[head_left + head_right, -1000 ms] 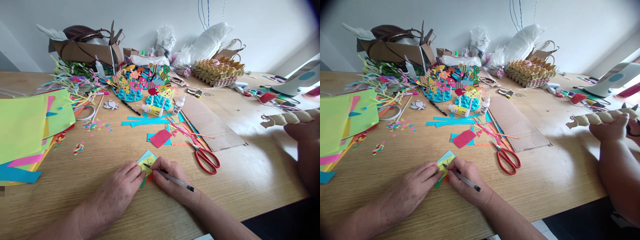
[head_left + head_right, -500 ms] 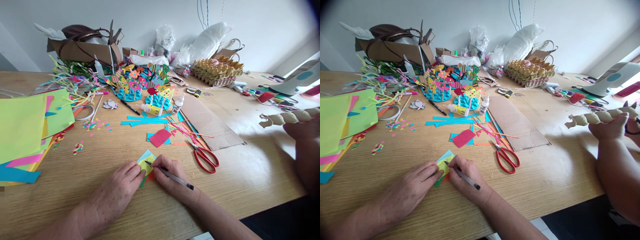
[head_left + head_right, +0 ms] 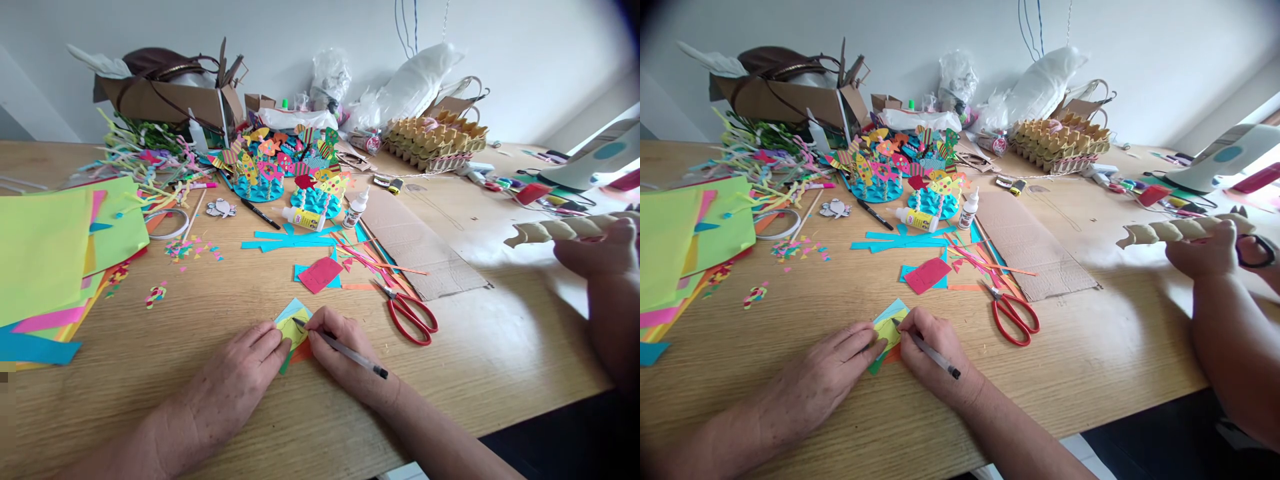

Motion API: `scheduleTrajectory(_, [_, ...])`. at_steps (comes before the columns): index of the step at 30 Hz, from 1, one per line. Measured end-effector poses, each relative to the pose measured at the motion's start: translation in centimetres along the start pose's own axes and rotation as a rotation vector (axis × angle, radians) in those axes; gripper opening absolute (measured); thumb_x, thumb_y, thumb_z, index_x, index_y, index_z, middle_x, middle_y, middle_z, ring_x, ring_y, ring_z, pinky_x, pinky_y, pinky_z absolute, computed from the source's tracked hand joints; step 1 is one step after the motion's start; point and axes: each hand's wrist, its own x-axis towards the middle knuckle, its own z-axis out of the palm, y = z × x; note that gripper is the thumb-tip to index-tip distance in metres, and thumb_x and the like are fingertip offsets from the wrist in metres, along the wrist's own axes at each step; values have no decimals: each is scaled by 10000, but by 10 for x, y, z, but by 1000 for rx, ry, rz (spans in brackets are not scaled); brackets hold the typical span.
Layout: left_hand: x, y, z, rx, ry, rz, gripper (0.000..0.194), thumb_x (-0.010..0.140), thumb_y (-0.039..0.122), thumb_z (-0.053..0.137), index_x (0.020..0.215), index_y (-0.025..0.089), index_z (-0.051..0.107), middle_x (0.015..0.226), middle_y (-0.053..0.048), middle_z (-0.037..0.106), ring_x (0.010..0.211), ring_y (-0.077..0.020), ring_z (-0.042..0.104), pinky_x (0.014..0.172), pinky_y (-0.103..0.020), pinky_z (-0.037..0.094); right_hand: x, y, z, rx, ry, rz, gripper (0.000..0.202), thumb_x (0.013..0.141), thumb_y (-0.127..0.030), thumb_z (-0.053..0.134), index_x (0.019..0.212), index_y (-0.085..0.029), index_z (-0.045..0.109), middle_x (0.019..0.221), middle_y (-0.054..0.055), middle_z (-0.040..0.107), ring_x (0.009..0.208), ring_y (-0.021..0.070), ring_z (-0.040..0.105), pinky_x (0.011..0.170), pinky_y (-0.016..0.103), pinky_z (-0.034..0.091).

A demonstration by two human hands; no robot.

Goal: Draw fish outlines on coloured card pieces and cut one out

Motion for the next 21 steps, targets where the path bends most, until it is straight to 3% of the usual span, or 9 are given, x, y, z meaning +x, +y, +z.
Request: scheduleTrajectory(21, [1,1,-2,-16,-52,-1,342,856,-19,338,1041,109,596,967,-75,636,942,-224,598,862,-360,522,0,3,0,-8,14,-34,118,734,-97,437,724,-213,461,525,-79,410,461,88,374,479,199,342])
